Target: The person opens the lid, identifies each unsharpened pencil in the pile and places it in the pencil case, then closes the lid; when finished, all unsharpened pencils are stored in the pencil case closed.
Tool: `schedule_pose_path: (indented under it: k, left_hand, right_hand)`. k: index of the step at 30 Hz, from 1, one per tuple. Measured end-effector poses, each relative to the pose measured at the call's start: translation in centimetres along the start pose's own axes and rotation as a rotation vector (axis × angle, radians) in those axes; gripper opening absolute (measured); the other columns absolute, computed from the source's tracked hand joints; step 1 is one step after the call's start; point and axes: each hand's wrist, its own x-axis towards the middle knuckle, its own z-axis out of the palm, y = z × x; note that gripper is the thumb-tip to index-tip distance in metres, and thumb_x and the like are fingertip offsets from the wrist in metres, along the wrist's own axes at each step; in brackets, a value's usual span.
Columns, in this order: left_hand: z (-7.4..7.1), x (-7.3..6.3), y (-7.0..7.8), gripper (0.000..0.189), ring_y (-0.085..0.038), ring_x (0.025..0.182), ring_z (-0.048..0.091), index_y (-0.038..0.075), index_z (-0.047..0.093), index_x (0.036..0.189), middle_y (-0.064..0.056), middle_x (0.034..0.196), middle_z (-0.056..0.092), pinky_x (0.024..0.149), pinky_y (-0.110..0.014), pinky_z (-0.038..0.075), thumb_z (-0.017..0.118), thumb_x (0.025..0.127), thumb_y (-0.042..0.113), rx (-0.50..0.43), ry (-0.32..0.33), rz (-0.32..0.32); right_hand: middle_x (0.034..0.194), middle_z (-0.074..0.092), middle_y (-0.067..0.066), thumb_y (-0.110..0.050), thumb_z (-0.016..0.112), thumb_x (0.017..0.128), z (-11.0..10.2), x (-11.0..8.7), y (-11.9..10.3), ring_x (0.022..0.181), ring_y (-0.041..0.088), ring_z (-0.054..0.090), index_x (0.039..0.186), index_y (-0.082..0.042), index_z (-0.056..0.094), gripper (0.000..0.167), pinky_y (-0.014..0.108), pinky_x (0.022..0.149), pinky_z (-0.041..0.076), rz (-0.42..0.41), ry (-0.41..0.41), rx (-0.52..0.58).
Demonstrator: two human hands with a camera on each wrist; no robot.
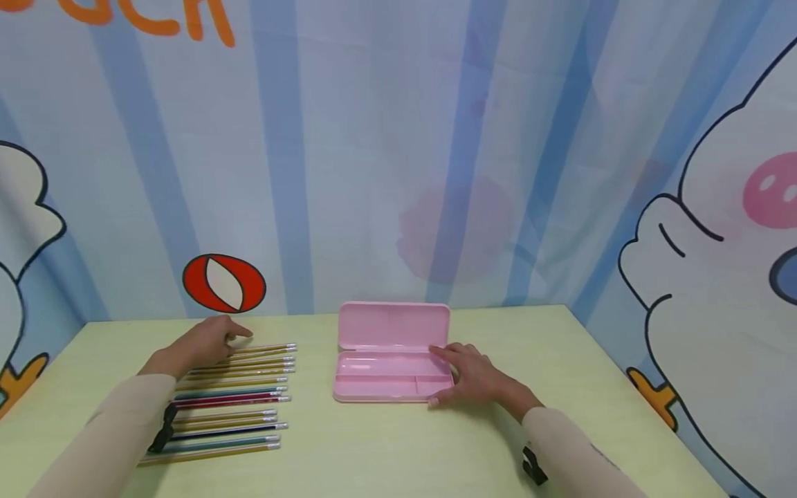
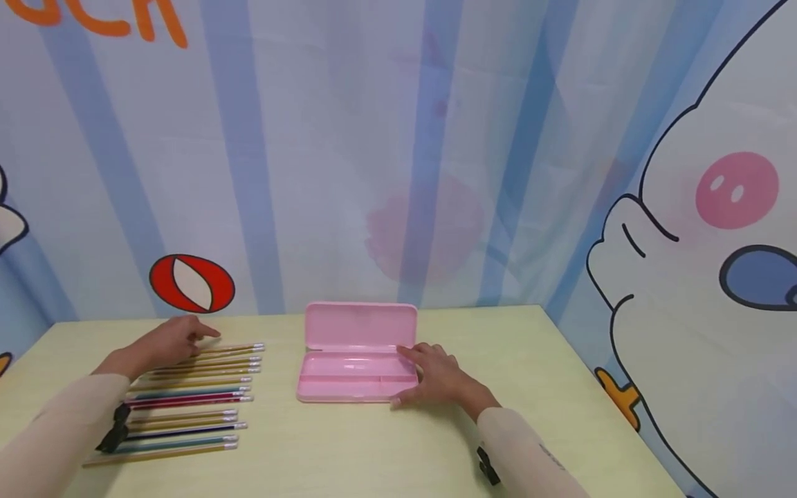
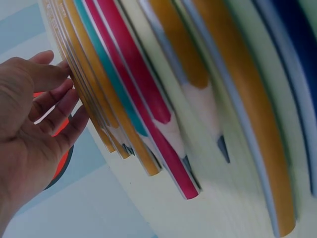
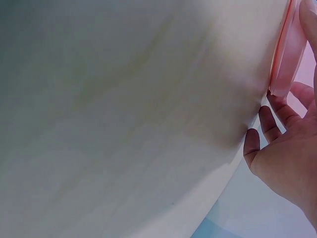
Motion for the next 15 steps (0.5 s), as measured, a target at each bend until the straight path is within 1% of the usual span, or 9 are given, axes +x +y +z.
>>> schedule_pose_path:
  k: [4,10,13,15]
  left_hand:
    - [-0.14,-0.05,0.04,0.043,-0.039,0.103,0.064,0.000,0.071,0.120,-0.027,0.120,0.067,0.089,-0.053,0.055,0.062,0.081,-0.014,-0.013,-0.013,-0.029]
    - [-0.07,0.10,0.41,0.043,-0.038,0.100,0.064,0.001,0.071,0.121,-0.026,0.119,0.067,0.090,-0.053,0.055,0.061,0.081,-0.014,-0.006,-0.020,-0.036]
    - [0.02,0.20,0.53,0.042,-0.033,0.095,0.062,0.001,0.071,0.121,-0.025,0.118,0.067,0.090,-0.052,0.055,0.060,0.082,-0.013,0.004,-0.025,-0.035]
    - [0.04,0.20,0.50,0.041,-0.029,0.092,0.060,0.001,0.071,0.121,-0.024,0.116,0.067,0.088,-0.050,0.056,0.060,0.083,-0.012,0.004,-0.028,-0.036]
  right_hand:
    - [0.146,0.048,0.021,-0.052,0.085,0.071,-0.12,0.04,-0.04,0.129,0.039,0.044,0.153,-0.013,0.042,0.101,0.064,0.103,0.036,-0.002,-0.003,0.006]
    - [0.147,0.048,0.020,-0.052,0.085,0.071,-0.05,0.06,0.00,0.128,0.038,0.044,0.153,-0.014,0.041,0.101,0.063,0.102,0.037,0.008,-0.009,0.005]
    - [0.147,0.048,0.021,-0.052,0.085,0.071,-0.13,0.02,-0.03,0.129,0.038,0.044,0.153,-0.014,0.042,0.101,0.063,0.102,0.037,0.009,-0.008,0.005]
    - [0.147,0.048,0.021,-0.052,0.085,0.071,-0.17,0.03,-0.05,0.129,0.038,0.044,0.153,-0.014,0.042,0.100,0.064,0.103,0.037,0.008,-0.009,0.004]
